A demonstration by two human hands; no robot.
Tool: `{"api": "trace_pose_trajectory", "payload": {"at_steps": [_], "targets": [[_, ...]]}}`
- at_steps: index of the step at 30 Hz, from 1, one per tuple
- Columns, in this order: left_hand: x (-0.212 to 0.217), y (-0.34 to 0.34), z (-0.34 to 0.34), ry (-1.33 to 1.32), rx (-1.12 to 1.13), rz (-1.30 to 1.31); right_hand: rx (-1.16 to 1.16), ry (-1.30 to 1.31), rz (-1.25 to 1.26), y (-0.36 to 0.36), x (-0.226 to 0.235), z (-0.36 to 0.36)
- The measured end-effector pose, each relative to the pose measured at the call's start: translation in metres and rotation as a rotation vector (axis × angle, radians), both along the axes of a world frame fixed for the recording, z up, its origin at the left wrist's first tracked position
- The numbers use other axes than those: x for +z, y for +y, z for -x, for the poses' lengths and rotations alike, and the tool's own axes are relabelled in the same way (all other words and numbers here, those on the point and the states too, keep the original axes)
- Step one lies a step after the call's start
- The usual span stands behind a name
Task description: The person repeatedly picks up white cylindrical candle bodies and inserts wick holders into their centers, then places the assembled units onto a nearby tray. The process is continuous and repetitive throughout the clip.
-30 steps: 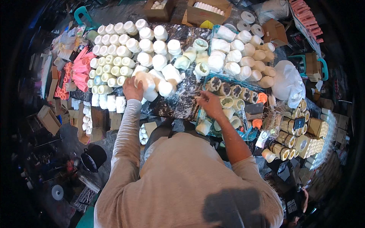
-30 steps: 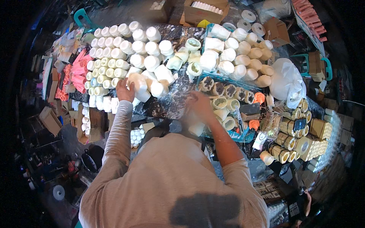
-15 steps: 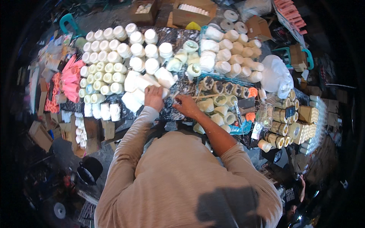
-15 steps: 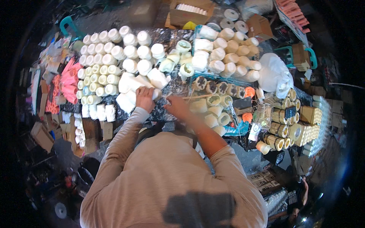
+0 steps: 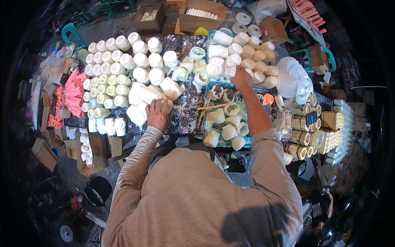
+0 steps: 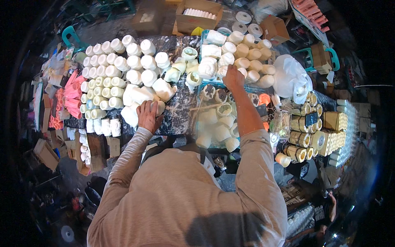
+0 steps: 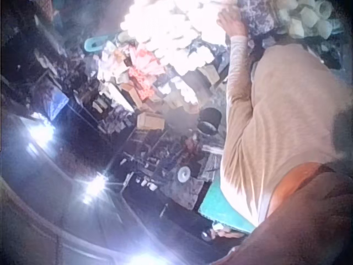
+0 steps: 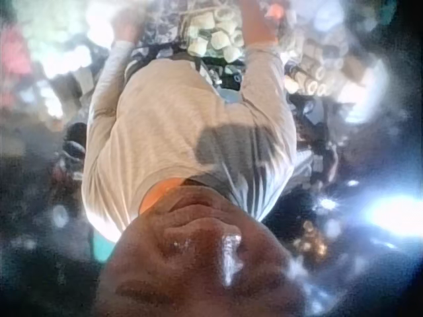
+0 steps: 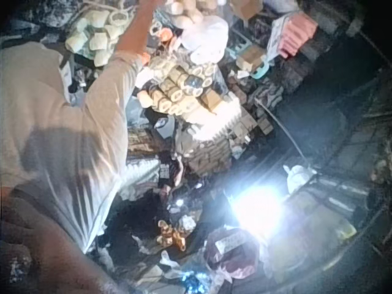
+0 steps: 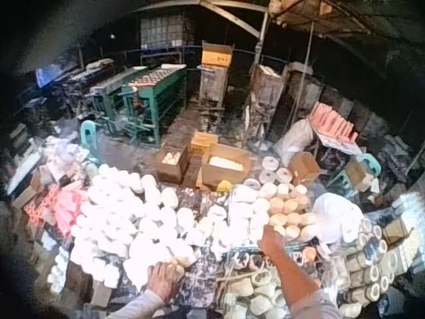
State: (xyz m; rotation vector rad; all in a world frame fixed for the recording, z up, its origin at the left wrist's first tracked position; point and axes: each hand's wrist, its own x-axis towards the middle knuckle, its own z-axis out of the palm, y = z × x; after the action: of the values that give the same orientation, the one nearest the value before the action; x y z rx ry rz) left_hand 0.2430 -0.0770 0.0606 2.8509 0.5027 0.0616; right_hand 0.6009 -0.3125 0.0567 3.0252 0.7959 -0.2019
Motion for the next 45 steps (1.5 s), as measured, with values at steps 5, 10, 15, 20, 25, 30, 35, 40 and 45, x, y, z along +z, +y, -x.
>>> {"api": "trace_pose_trajectory", "payload": {"at_steps": [5,10,15,20,25,30,35,40,45], "targets": [[0.012,-0.018,0.025,-0.134,-0.053,0.063,0.073,0.018,0.067,-0.003,-0.01,-0.013],[0.012,-0.044,0.045,-0.101,-0.07,0.193,0.147,0.114,0.086,-0.01,-0.009,-0.015],[0.003,-0.049,0.051,-0.069,-0.085,0.188,0.209,0.128,0.0,-0.021,-0.01,0.007],[-0.004,-0.042,0.061,0.007,-0.03,0.265,0.085,0.137,-0.029,-0.024,-0.008,-0.012],[-0.008,-0.042,0.06,0.033,-0.041,0.325,0.204,0.121,0.266,0.01,-0.007,-0.028],[-0.004,-0.046,0.053,-0.038,-0.12,0.371,0.211,0.066,0.222,0.018,0.041,-0.003],[0.003,-0.053,0.056,-0.018,-0.076,0.465,-0.025,0.032,-0.073,-0.017,0.106,0.009],[0.007,-0.051,0.043,-0.039,0.022,0.72,-0.374,0.974,-0.671,-0.058,0.097,0.067],[0.027,-0.065,0.014,-0.306,0.155,1.349,-0.483,1.42,-1.094,-0.05,0.066,0.162]]}}
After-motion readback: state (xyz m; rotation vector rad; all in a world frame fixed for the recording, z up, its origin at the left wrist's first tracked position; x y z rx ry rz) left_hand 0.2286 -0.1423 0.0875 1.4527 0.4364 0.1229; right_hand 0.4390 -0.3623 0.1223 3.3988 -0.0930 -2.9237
